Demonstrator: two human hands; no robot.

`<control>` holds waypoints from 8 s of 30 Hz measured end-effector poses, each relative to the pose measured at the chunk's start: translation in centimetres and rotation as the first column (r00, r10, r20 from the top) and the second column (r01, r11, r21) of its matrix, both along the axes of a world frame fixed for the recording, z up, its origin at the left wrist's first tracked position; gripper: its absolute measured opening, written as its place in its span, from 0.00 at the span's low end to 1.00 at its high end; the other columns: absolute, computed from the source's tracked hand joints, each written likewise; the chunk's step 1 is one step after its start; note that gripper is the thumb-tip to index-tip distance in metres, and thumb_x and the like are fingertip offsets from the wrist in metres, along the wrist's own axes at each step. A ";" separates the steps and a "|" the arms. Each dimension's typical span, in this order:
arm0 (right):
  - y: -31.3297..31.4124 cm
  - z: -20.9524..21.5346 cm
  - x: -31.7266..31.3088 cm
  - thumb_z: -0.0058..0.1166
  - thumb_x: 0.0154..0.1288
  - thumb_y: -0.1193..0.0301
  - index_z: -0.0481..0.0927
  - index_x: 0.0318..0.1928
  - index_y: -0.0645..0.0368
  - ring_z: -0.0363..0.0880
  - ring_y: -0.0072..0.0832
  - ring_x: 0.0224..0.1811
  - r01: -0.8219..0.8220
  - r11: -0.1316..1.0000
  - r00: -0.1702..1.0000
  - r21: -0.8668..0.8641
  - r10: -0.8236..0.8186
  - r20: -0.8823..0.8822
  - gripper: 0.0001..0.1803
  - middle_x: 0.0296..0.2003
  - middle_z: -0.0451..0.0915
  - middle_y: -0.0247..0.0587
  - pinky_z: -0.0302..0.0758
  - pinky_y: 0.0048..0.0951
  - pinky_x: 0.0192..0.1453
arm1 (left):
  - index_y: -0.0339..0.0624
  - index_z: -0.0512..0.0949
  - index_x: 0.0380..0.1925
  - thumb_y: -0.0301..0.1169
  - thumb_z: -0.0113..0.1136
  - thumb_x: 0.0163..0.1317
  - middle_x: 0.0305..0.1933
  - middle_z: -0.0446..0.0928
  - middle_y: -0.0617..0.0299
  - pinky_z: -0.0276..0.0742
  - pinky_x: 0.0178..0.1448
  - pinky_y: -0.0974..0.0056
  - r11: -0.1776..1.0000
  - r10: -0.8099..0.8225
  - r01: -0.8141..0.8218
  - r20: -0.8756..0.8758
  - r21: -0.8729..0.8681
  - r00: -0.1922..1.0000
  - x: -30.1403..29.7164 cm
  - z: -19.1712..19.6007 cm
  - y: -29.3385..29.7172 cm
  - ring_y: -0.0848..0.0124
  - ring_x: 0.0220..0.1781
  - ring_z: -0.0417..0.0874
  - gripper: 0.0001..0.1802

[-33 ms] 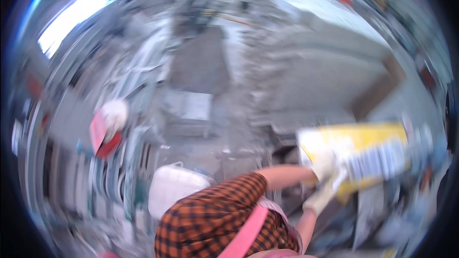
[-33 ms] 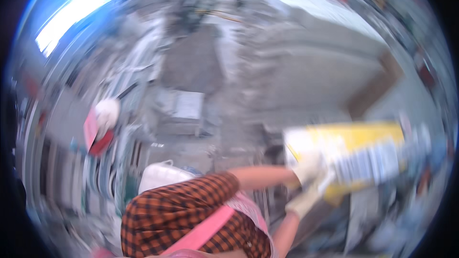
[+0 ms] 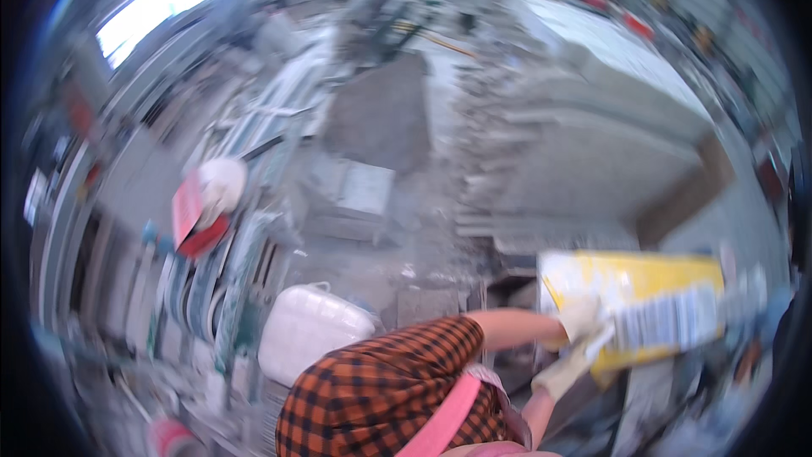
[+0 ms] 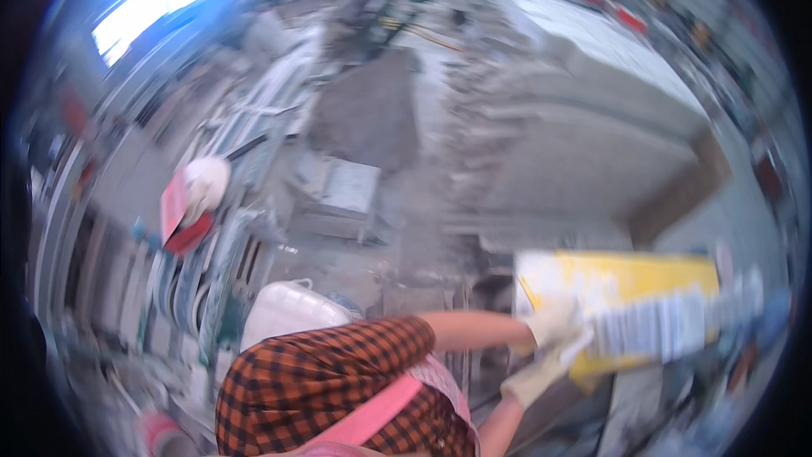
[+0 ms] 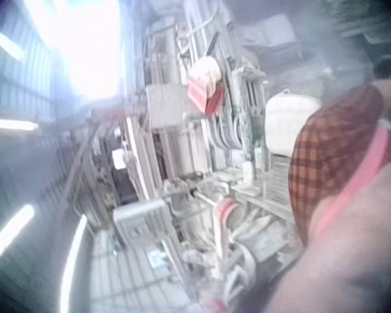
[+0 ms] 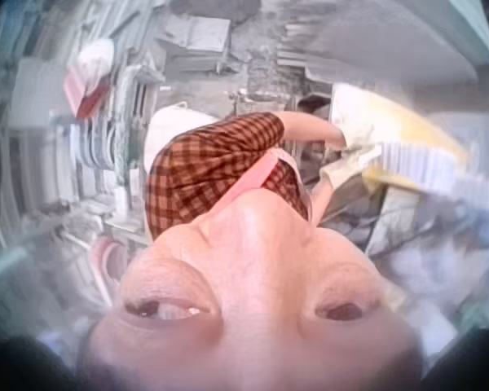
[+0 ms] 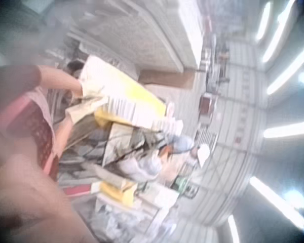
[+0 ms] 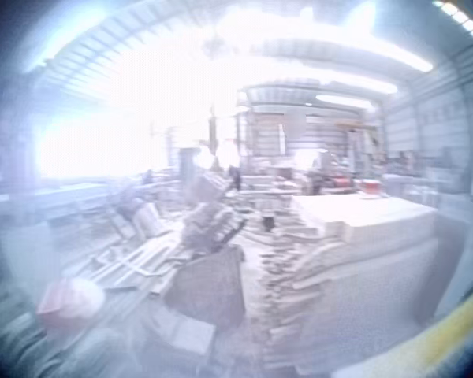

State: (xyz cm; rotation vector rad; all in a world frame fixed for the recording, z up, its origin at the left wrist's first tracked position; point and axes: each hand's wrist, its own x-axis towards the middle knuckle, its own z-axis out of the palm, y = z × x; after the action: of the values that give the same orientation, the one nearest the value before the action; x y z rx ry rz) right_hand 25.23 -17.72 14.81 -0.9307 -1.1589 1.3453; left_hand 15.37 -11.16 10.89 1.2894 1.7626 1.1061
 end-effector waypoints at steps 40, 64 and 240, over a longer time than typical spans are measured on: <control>12.4 -7.3 10.6 0.45 0.83 0.64 0.68 0.73 0.67 0.71 0.41 0.72 -0.318 0.906 0.914 0.280 0.215 0.345 0.27 0.68 0.74 0.47 0.66 0.37 0.78 | 0.31 0.62 0.73 0.26 0.70 0.48 0.50 0.83 0.36 0.83 0.56 0.48 0.997 0.013 -0.029 -0.204 -0.074 0.979 3.6 -1.1 1.2 0.41 0.54 0.86 0.49; 16.1 -7.5 6.6 0.53 0.80 0.60 0.76 0.70 0.65 0.76 0.26 0.65 -0.560 0.821 0.813 -0.114 0.571 0.116 0.28 0.64 0.79 0.38 0.69 0.31 0.72 | 0.37 0.68 0.67 0.36 0.80 0.37 0.60 0.77 0.47 0.77 0.67 0.55 0.849 0.461 -0.528 0.442 0.035 0.770 8.1 -3.0 -4.5 0.55 0.63 0.78 0.53; -25.2 -12.1 37.3 0.39 0.79 0.60 0.83 0.52 0.62 0.77 0.47 0.57 0.781 0.335 -0.498 0.527 -0.174 0.850 0.23 0.51 0.81 0.51 0.71 0.48 0.65 | 0.28 0.70 0.61 0.46 0.77 0.43 0.54 0.81 0.28 0.80 0.62 0.46 0.985 -0.150 0.064 -0.623 -0.158 0.768 1.6 0.3 1.8 0.37 0.57 0.84 0.48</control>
State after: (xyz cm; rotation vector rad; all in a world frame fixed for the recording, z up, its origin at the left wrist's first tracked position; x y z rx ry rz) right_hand 62.49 -42.91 2.74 -2.7444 -0.7355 -0.5579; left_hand 16.94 -9.31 11.19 1.7959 2.1529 0.4884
